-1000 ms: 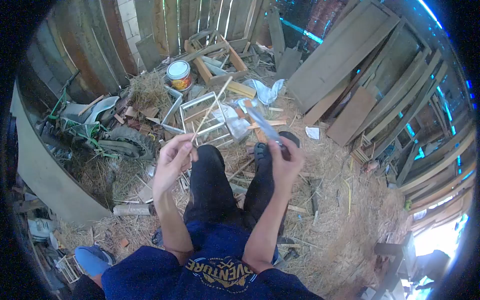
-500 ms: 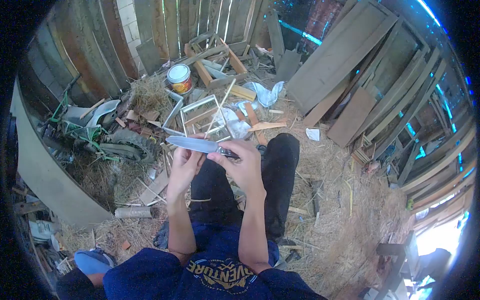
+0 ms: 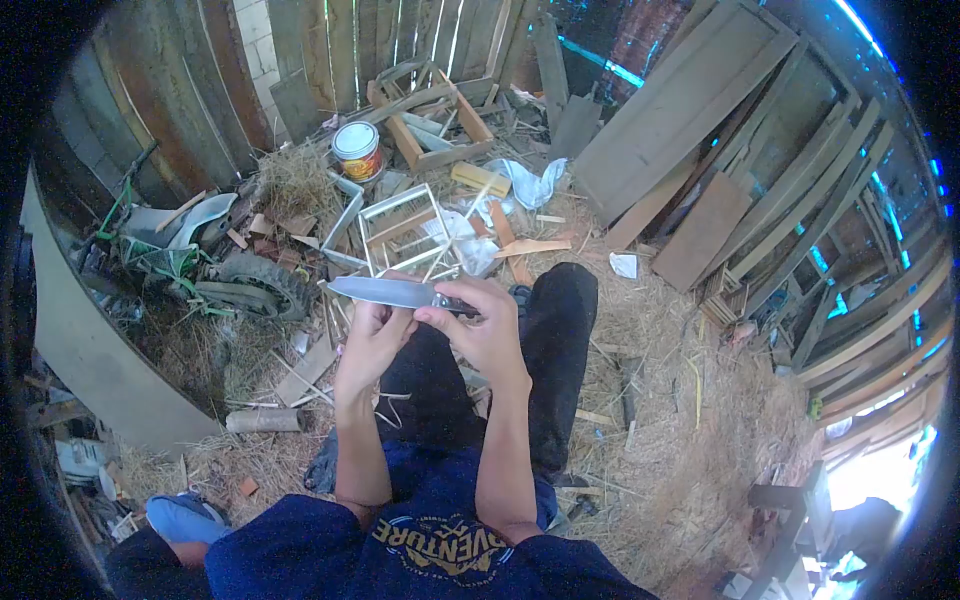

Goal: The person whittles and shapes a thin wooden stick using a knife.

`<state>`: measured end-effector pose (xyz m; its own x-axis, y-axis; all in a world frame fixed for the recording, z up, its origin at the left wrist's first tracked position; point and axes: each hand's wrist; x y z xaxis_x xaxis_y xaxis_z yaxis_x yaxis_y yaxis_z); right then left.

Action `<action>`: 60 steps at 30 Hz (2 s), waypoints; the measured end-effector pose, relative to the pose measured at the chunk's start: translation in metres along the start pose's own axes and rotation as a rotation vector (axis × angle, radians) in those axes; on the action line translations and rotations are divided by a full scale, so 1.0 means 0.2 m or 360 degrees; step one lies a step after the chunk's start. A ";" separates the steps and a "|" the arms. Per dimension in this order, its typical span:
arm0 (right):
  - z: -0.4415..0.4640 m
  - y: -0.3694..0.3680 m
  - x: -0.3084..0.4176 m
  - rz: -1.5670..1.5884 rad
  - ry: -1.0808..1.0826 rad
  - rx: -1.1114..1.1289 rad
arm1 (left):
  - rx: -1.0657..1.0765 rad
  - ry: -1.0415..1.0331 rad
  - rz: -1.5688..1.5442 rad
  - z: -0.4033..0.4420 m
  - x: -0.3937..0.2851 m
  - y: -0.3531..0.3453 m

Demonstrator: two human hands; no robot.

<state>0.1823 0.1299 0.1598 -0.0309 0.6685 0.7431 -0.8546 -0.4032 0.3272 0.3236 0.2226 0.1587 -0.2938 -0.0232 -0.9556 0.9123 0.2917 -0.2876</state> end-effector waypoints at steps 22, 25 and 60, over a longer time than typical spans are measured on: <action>-0.05 0.10 -0.16 -0.0331 0.0130 -0.0375 | -0.0032 -0.0267 0.0555 0.00 -0.03 0.01; -0.06 0.20 -0.19 -0.0465 -0.0012 -0.0439 | 0.0030 -0.0142 0.0436 0.00 -0.03 0.02; 0.03 0.01 0.07 -0.0413 0.0337 -0.0214 | 0.0099 -0.0068 0.0102 0.03 0.08 -0.01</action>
<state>0.1837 0.1336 0.1740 0.1011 0.8582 0.5033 -0.9082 -0.1269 0.3989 0.3193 0.2154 0.1441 -0.2231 -0.0475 -0.9737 0.9451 0.2341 -0.2279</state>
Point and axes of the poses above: each hand's wrist, its own z-axis towards the middle knuckle, its own y-axis out of the back of the hand, x = y × z, and after that the axes turned 11 degrees about y, right-handed
